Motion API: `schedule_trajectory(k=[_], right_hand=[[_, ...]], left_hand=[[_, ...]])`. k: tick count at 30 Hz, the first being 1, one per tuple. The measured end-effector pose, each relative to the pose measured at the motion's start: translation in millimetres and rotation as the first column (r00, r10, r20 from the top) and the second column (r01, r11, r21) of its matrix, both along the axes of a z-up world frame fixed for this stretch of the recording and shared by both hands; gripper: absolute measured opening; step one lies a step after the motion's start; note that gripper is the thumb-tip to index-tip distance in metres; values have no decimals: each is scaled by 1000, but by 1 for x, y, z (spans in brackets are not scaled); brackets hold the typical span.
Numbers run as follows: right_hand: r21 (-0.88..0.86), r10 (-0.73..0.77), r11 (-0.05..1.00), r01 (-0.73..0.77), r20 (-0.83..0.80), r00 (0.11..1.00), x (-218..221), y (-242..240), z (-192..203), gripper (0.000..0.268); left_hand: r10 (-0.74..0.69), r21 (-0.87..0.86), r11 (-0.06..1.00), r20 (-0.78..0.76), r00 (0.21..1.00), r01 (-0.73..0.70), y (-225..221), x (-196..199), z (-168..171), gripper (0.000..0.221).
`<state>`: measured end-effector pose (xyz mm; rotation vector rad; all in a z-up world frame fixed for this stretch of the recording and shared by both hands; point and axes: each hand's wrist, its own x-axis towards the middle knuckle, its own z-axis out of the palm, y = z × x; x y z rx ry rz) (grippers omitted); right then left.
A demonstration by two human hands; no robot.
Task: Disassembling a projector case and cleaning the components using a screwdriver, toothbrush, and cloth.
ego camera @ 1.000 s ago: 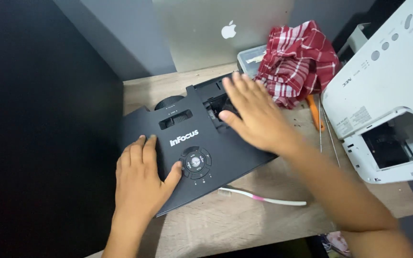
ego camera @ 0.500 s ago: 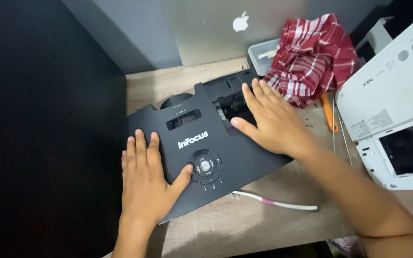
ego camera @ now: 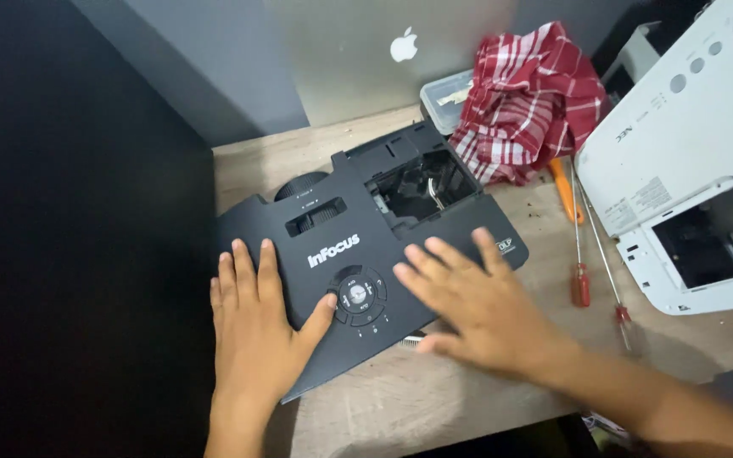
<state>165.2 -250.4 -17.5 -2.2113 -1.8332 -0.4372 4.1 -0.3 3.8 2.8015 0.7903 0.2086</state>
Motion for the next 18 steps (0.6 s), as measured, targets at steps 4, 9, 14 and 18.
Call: schedule_trajectory(k=[4, 9, 14, 18], right_hand=[[-159, -309, 938, 307, 13, 951, 63, -14, 24, 62], [37, -506, 852, 523, -204, 838, 164, 4, 37, 61], [138, -701, 709, 691, 35, 712, 234, 19, -9, 22], [567, -411, 732, 378, -74, 909, 173, 11, 40, 9]], left_hand=[[21, 17, 1000, -17, 1000, -20, 2, 1, -3, 101], [15, -31, 999, -2, 1000, -15, -1, -1, 1, 101], [27, -32, 999, -85, 996, -30, 0, 1, 5, 95], [25, -67, 997, -70, 997, -29, 1, 1, 6, 96]])
